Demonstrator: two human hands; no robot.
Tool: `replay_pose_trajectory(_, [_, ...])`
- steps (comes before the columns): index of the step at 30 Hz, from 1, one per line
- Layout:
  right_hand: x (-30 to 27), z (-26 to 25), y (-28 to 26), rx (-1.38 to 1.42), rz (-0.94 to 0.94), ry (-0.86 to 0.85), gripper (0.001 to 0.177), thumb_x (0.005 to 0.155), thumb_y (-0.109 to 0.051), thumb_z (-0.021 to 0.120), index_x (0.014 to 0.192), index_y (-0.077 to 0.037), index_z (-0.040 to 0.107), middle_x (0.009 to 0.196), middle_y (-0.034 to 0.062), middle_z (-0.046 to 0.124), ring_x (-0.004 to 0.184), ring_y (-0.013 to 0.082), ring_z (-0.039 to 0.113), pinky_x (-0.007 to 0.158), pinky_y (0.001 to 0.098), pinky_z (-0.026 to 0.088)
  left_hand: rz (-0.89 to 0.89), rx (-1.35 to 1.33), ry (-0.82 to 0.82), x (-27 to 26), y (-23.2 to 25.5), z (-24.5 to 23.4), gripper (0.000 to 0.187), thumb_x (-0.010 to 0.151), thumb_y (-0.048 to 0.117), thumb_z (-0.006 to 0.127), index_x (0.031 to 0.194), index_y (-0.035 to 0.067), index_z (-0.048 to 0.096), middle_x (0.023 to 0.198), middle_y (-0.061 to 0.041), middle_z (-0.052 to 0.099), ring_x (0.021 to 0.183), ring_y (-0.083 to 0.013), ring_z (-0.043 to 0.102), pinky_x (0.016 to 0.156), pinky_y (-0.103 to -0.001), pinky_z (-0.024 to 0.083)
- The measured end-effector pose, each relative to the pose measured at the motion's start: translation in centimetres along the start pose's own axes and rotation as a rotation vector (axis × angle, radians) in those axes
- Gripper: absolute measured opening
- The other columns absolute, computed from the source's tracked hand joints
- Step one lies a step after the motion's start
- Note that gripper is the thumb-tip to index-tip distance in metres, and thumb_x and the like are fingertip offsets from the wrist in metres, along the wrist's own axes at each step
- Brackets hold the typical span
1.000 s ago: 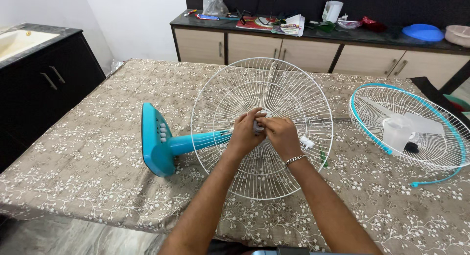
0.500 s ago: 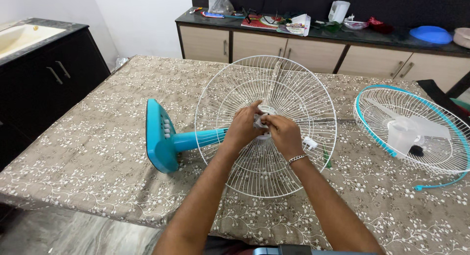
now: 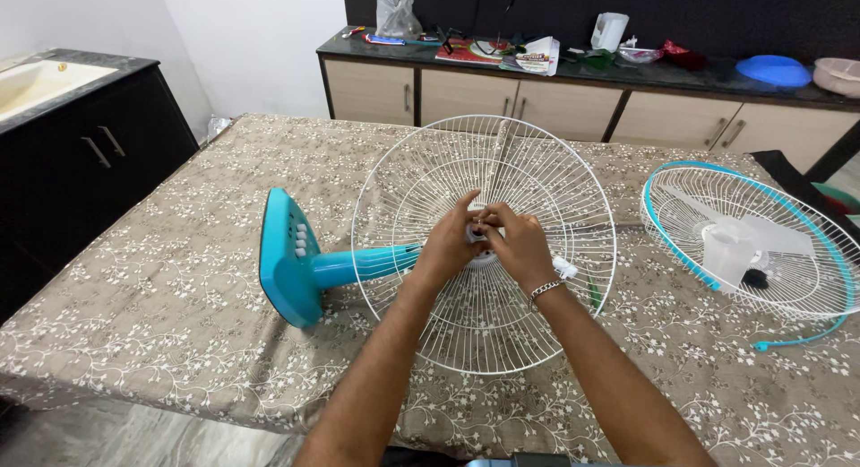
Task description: The person assembles an electric fan by attaching the motor housing to the stand, then mounting the front grille and securing it with a central nut. The hands align and tighten components on a table surface.
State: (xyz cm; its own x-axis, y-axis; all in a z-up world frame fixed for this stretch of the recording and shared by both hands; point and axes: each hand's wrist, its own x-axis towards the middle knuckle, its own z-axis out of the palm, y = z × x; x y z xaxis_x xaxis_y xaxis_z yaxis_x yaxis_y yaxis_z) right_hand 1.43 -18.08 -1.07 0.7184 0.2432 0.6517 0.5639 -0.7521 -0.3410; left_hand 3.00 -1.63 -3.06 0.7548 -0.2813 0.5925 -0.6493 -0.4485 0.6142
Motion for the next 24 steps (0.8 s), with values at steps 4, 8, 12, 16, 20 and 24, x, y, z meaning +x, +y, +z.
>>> replay_pose_trajectory(4, [0.5,-0.2,-0.3,0.168,0.049,-0.018,0.016,0.096,-0.015,0.071,0.111,-0.012,0.066,0.099,0.006,0.08,0.096,0.0206,0.079,0.086,0.0353,0.062,0.017,-0.164,-0.148,0.4,-0.9,-1.0,0.102,0.08,0.006,0.08,0.164,0.021,0.025,0.145,-0.015,0.062,0.126,-0.0329,0.066,0.098,-0.042,0.061])
replay_pose_trajectory(8, [0.7,-0.6,-0.8,0.214,0.032,0.017,0.014,0.093,-0.01,0.072,0.107,-0.007,0.071,0.1,0.0102,0.08,0.097,0.0228,0.079,0.087,0.0351,0.063,0.104,-0.094,-0.088,0.1,-0.5,-1.0,0.104,0.068,0.006,0.082,0.157,0.015,0.028,0.13,-0.018,0.063,0.122,-0.0345,0.063,0.1,-0.047,0.058])
replay_pose_trajectory(12, [0.6,-0.7,-1.1,0.253,0.075,0.014,0.014,0.09,-0.012,0.076,0.103,-0.007,0.073,0.097,0.0101,0.08,0.095,0.0216,0.079,0.086,0.0344,0.064,0.01,0.195,0.182,-0.3,-0.1,0.6,0.105,0.064,0.02,0.096,0.147,0.01,0.033,0.119,-0.016,0.064,0.114,-0.0341,0.058,0.102,-0.05,0.048])
replay_pose_trajectory(16, [0.5,-1.0,-1.0,0.228,0.043,-0.007,0.013,0.091,-0.011,0.074,0.104,-0.007,0.073,0.098,0.009,0.081,0.095,0.021,0.079,0.087,0.0346,0.063,0.035,0.178,0.209,-0.2,-0.4,1.4,0.105,0.062,0.018,0.096,0.146,0.009,0.035,0.115,-0.016,0.065,0.111,-0.0339,0.059,0.101,-0.053,0.046])
replay_pose_trajectory(20, [0.4,-1.3,-0.8,0.176,0.032,-0.023,0.011,0.092,-0.011,0.074,0.103,-0.009,0.074,0.096,0.0072,0.082,0.091,0.0196,0.08,0.089,0.0357,0.06,0.02,0.009,0.069,-0.4,-0.2,0.4,0.099,0.073,0.007,0.087,0.154,0.014,0.031,0.12,-0.017,0.07,0.116,-0.0351,0.067,0.099,-0.048,0.058])
replay_pose_trajectory(24, [0.7,-1.4,-0.7,0.202,0.02,-0.024,0.01,0.091,-0.012,0.075,0.1,-0.009,0.073,0.095,0.007,0.081,0.093,0.019,0.08,0.087,0.0333,0.062,0.016,-0.15,-0.108,-0.5,0.2,-1.8,0.098,0.08,-0.004,0.077,0.159,0.02,0.024,0.133,-0.021,0.065,0.124,-0.0376,0.067,0.099,-0.044,0.061])
